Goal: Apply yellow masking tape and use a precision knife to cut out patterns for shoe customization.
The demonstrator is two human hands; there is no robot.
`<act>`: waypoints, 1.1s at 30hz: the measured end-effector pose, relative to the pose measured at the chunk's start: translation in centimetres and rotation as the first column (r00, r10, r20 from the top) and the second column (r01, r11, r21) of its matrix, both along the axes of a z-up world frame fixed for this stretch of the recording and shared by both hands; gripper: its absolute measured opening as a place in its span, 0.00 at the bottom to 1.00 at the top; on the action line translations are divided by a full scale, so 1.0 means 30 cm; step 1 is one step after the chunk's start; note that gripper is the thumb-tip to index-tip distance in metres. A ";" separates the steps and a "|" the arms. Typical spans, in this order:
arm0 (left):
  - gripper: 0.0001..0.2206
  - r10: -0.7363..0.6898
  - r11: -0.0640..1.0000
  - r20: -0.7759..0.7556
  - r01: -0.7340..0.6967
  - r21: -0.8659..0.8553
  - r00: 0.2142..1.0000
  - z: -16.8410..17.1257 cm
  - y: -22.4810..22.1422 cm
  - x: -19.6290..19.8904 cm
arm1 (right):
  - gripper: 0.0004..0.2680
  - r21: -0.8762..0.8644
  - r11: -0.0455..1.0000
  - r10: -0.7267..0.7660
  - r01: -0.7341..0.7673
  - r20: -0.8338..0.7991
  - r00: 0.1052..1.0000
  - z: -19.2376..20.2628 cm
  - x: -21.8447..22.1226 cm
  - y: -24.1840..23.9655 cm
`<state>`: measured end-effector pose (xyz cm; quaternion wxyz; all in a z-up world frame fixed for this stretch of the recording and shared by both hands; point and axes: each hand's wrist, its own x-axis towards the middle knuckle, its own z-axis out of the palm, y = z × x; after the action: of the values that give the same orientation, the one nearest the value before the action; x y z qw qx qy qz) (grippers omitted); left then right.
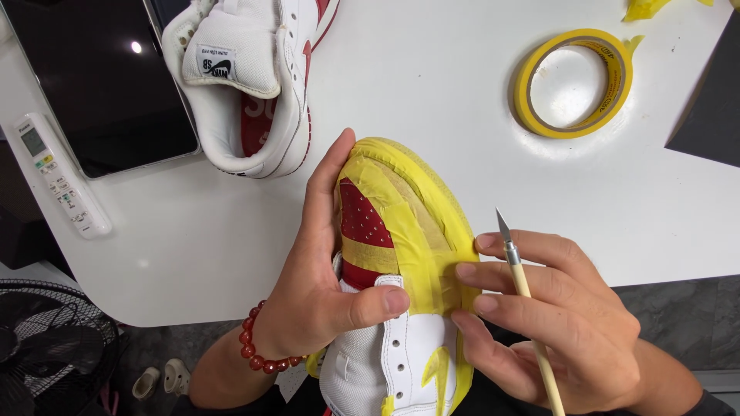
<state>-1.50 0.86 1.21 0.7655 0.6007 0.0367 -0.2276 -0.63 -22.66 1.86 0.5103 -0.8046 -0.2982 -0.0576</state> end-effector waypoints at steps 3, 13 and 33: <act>0.56 0.008 1.000 0.008 -0.008 0.003 1.000 0.001 -0.001 -0.008 | 0.15 0.004 1.000 -0.001 0.001 0.037 0.999 -0.008 -0.013 -0.001; 0.56 0.027 0.999 -0.001 -0.027 0.019 1.000 0.037 -0.009 -0.023 | 0.14 -0.090 0.996 0.001 0.010 0.116 0.993 0.038 -0.007 0.020; 0.57 0.097 0.995 0.027 -0.097 -0.006 0.995 0.081 -0.010 -0.029 | 0.08 0.700 0.708 0.342 0.094 -0.456 0.822 -0.147 -0.188 -0.114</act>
<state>-2.37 0.56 3.63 0.7776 0.5993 0.0551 -0.1820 -6.28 -26.07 -2.53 0.8404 -0.5101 -0.1489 0.1070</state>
